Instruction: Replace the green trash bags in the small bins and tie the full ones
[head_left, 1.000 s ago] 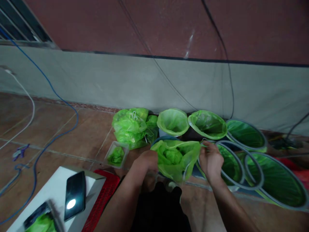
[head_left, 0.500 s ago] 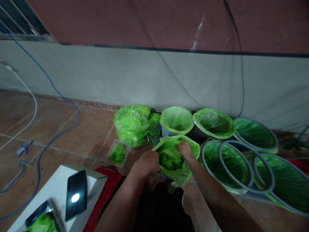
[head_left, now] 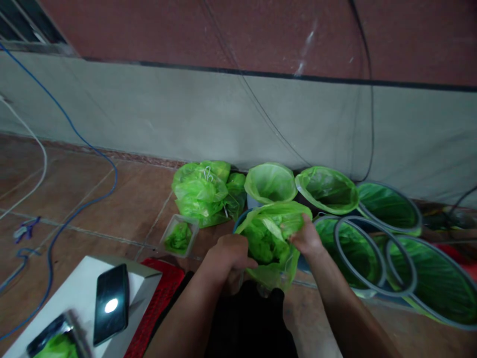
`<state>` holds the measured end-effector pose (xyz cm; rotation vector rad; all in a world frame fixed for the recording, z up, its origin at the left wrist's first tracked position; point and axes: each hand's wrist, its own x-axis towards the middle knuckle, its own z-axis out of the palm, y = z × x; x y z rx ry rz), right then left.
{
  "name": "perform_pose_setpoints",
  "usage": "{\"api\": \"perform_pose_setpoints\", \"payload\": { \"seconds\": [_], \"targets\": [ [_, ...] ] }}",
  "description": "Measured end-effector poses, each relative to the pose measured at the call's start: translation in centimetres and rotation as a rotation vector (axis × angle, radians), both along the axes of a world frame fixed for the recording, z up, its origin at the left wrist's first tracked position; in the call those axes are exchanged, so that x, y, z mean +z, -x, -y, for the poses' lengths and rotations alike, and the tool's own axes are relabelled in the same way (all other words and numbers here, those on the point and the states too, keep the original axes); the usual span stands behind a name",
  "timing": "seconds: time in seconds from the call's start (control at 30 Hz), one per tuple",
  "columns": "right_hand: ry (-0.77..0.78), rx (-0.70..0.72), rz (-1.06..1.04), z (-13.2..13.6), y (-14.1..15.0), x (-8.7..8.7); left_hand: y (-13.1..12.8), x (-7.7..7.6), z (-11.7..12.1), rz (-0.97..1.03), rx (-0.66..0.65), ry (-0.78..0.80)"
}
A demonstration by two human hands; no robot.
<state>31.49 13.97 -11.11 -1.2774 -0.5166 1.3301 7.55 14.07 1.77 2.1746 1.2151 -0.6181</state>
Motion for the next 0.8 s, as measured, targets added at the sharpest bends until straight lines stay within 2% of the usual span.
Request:
{"api": "perform_pose_setpoints", "payload": {
  "seconds": [0.07,0.17,0.23,0.3,0.4,0.5,0.6,0.7,0.8],
  "targets": [
    [0.048,-0.011,-0.076,0.2,0.0,0.2,0.0,-0.1,0.0,0.007,0.014,-0.006],
    [0.21,-0.061,0.081,0.8,0.6,-0.3,-0.1,-0.3,0.0,0.021,0.04,-0.011],
    [0.232,-0.082,0.133,1.1,1.0,-0.3,-0.2,-0.5,0.0,0.025,0.059,-0.016],
    [0.177,-0.074,0.066,1.3,1.4,0.5,-0.4,-0.8,0.0,0.025,0.075,-0.035],
    [0.113,-0.003,-0.067,1.5,1.9,2.9,-0.9,-1.3,0.0,0.034,0.115,-0.116],
    [0.078,0.128,-0.173,1.6,2.5,5.5,-1.9,-1.6,0.0,0.097,0.182,-0.228],
    [0.036,0.276,-0.207,1.7,3.0,7.2,-3.0,-1.9,0.0,0.168,0.175,-0.3],
    [-0.083,0.355,-0.075,2.0,3.0,7.7,-3.7,-2.2,-0.2,0.146,0.189,-0.357],
    [-0.145,0.44,0.136,2.7,2.7,6.7,-3.7,-2.4,-0.8,0.105,0.291,-0.444]
  ]
}}
